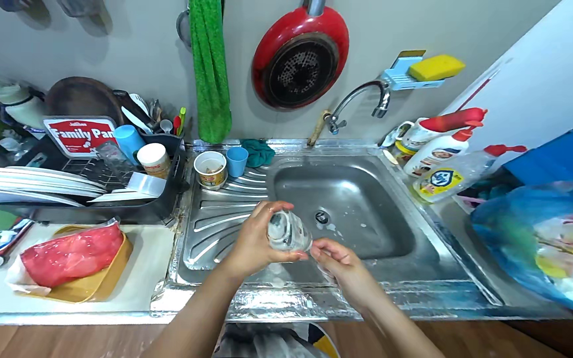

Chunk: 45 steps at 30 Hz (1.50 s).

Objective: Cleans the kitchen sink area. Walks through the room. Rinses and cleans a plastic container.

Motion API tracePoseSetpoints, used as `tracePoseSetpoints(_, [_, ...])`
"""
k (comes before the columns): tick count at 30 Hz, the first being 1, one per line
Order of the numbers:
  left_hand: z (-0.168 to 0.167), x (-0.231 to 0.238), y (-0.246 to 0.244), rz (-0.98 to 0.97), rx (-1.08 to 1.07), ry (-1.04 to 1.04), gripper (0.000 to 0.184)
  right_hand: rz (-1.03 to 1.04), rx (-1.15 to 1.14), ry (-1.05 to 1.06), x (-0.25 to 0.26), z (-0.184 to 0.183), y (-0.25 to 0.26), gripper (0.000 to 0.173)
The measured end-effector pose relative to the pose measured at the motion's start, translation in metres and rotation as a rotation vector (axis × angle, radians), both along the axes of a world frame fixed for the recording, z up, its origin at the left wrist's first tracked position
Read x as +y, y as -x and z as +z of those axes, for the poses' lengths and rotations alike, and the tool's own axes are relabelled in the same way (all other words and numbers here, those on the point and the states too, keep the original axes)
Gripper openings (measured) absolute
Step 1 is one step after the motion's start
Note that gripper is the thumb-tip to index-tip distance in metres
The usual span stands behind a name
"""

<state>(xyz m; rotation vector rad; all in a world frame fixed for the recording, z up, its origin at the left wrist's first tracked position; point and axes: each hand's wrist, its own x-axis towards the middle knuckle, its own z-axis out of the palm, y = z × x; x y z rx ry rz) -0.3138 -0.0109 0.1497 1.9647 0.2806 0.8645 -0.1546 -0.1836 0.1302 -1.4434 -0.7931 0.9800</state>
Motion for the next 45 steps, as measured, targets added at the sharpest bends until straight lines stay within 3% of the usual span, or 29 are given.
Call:
tracePoseSetpoints(3, [0.002, 0.004, -0.002, -0.071, 0.026, 0.019, 0.088, -0.006, -0.015, -0.014, -0.004, -0.001, -0.004, 0.012])
tracePoseSetpoints(8, [0.004, 0.012, -0.008, -0.348, 0.086, 0.197, 0.089, 0.249, -0.124, 0.037, -0.018, 0.006, -0.041, 0.012])
tracePoseSetpoints(11, [-0.003, 0.004, -0.017, -0.395, 0.075, 0.288, 0.09, 0.311, -0.208, 0.013, -0.023, 0.009, -0.059, 0.014])
tracePoseSetpoints(15, [-0.011, -0.022, -0.026, -0.292, -0.058, 0.394, 0.089, 0.286, 0.041, 0.017, -0.033, 0.002, -0.054, 0.008])
tracePoseSetpoints(20, [-0.012, -0.048, -0.034, -0.187, -0.207, 0.462, 0.085, 0.136, 0.382, -0.004, -0.042, -0.007, -0.037, 0.012])
tracePoseSetpoints(22, [-0.012, -0.053, -0.032, -0.187, -0.222, 0.46, 0.083, 0.127, 0.313, -0.033, -0.048, -0.008, -0.045, 0.014])
tracePoseSetpoints(29, [-0.015, -0.032, -0.007, -0.139, -0.17, 0.437, 0.083, 0.209, -0.262, -0.06, -0.055, 0.007, -0.098, 0.018])
tracePoseSetpoints(34, [-0.022, 0.004, -0.005, -0.132, -0.185, 0.531, 0.082, 0.198, -0.402, -0.091, -0.019, 0.015, -0.088, 0.023])
tracePoseSetpoints(36, [-0.021, 0.02, -0.002, -0.148, -0.148, 0.51, 0.079, 0.203, -0.455, -0.074, -0.009, 0.017, -0.09, 0.024])
tracePoseSetpoints(41, [-0.031, 0.05, 0.005, -0.148, 0.01, 0.396, 0.074, 0.191, -0.855, -0.043, 0.01, 0.022, -0.08, 0.028])
tracePoseSetpoints(43, [-0.034, 0.054, 0.003, -0.105, 0.082, 0.165, 0.066, 0.199, -0.726, 0.058, 0.022, 0.025, -0.064, 0.025])
tracePoseSetpoints(45, [-0.038, 0.053, -0.001, -0.049, 0.094, -0.126, 0.057, 0.187, -0.393, 0.161, 0.035, 0.026, -0.051, 0.02])
